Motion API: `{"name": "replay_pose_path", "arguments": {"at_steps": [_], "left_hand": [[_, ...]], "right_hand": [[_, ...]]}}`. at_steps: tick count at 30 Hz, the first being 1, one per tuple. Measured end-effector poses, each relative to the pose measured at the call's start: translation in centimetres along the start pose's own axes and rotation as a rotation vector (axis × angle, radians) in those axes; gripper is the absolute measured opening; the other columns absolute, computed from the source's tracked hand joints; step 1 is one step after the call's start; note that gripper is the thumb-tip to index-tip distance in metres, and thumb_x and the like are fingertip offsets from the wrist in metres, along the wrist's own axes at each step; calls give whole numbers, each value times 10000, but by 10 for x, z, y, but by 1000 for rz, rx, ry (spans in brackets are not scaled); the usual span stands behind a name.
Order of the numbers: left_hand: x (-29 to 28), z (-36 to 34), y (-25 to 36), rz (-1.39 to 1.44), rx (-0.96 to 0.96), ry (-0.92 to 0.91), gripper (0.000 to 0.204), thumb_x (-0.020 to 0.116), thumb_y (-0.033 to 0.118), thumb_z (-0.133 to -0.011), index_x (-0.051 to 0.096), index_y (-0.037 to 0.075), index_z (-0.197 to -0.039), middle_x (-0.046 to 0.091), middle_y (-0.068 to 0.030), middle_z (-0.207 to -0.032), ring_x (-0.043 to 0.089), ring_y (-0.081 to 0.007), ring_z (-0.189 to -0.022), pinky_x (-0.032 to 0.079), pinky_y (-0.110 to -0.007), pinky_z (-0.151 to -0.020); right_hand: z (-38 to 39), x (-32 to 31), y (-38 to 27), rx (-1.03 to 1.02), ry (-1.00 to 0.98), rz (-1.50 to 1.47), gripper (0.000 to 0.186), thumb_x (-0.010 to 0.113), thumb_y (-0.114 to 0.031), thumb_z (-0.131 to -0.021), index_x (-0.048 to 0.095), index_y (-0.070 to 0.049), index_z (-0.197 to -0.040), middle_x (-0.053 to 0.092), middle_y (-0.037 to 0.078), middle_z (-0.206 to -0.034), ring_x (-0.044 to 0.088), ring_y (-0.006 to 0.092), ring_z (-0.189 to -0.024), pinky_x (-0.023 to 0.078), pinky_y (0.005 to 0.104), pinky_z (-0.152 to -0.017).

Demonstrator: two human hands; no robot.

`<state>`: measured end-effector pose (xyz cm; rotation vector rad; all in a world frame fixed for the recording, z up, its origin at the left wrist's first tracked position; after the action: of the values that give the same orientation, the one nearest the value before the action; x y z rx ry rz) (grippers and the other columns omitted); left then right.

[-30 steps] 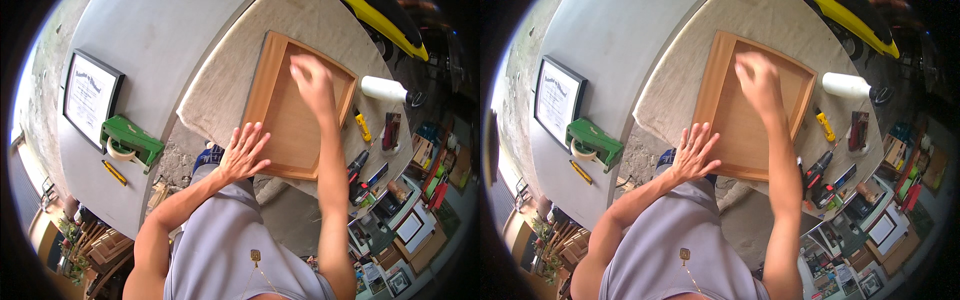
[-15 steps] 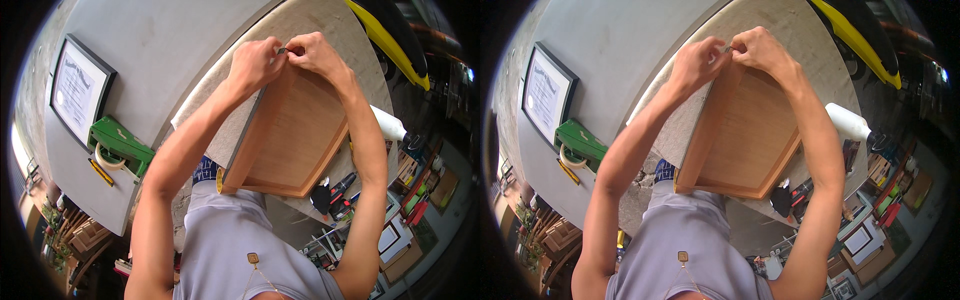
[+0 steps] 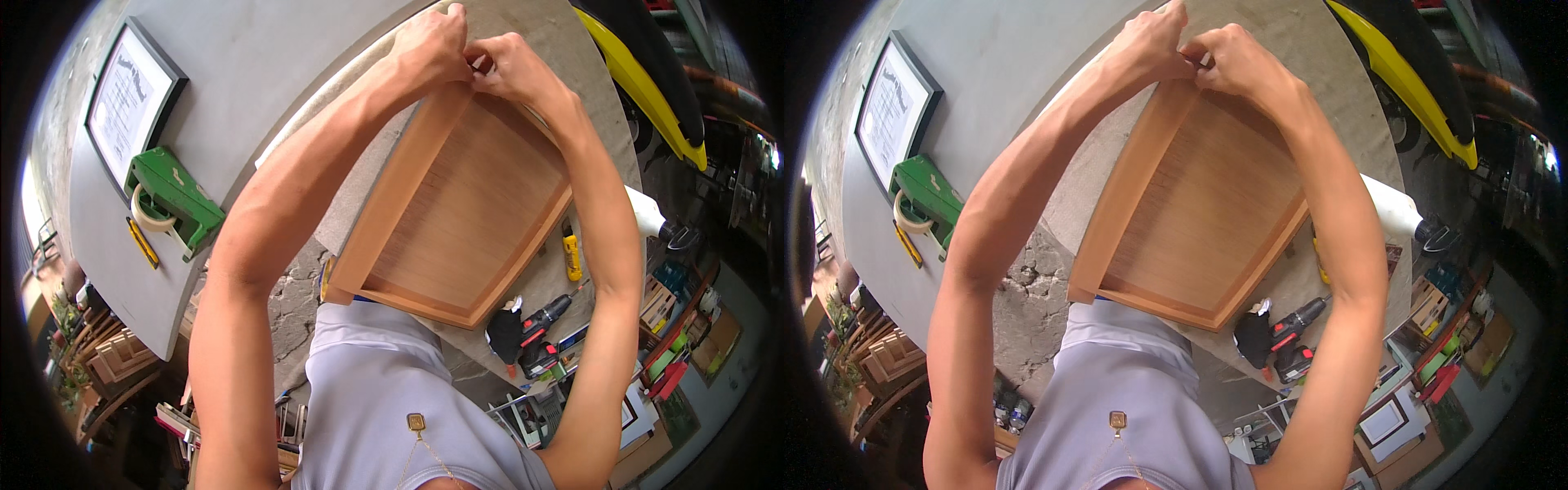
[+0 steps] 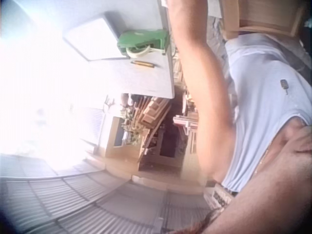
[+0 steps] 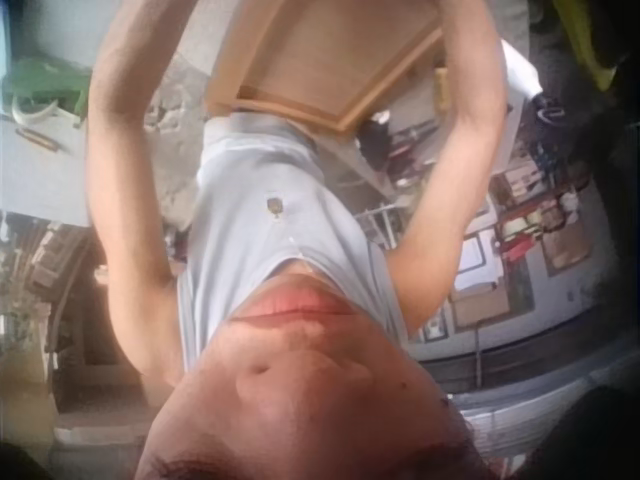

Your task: The person applies wood veneer tape to the edges of a rectangular wooden tray. They use a utility knife to trim excess tape, press the tape into place, and wipe the edges with a cloth. The tray is rotated and flipped to access different sides.

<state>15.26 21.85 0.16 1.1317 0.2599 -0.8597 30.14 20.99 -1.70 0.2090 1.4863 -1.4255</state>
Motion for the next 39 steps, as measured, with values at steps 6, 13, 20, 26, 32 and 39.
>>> {"name": "replay_pose_path", "arguments": {"at_steps": [6,13,20,26,32,39], "left_hand": [[8,19,-24,-186,133,184,540,725,260,-716,536,-7,-1145,673,-229,-908,662,-356,-887,507,-447,-763],[24,129,-88,-250,31,43,477,690,81,-699,455,41,-1111,662,-176,-707,670,-368,-706,522,-453,-653],[44,266,-148,-208,-154,49,425,641,38,-688,451,54,-1068,656,-162,-702,679,-340,-688,534,-403,-617],[58,295,-164,59,-78,276,318,604,21,-707,469,53,-994,651,-160,-744,670,-341,-699,533,-410,-627],[83,314,-173,226,-171,552,278,602,-3,-710,491,33,-962,659,-93,-801,650,-213,-773,499,-341,-759],[129,318,-159,609,-306,807,341,537,-82,-758,483,34,-1075,535,-112,-1152,493,-201,-1175,396,-342,-987]], "right_hand": [[-6,0,0,-85,6,11,379,652,-15,-684,694,-15,-1060,715,162,-841,674,198,-704,541,319,-688],[-8,5,17,-76,24,45,412,628,-76,-688,694,-29,-1092,727,128,-893,644,178,-678,533,307,-666],[-7,0,15,-68,-9,43,409,618,-82,-694,694,-25,-1091,726,117,-882,642,160,-684,532,299,-666],[-6,-1,9,8,-74,-57,373,654,-65,-695,693,5,-1059,725,114,-828,658,150,-698,533,286,-655],[-3,-1,10,11,-49,-75,387,663,-82,-678,692,29,-1048,724,129,-802,661,142,-696,532,286,-645],[-9,11,26,-142,86,44,386,672,-162,-656,709,-1,-1005,727,151,-918,699,249,-829,555,341,-778]]}}
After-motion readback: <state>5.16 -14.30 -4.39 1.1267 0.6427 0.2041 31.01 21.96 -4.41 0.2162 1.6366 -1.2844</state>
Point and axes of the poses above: each hand's wrist, its own z-axis away from the middle knuckle, its own x-axis out of the palm, y = z × x, the point moved 1 cm from there along -z, towards the middle knuckle
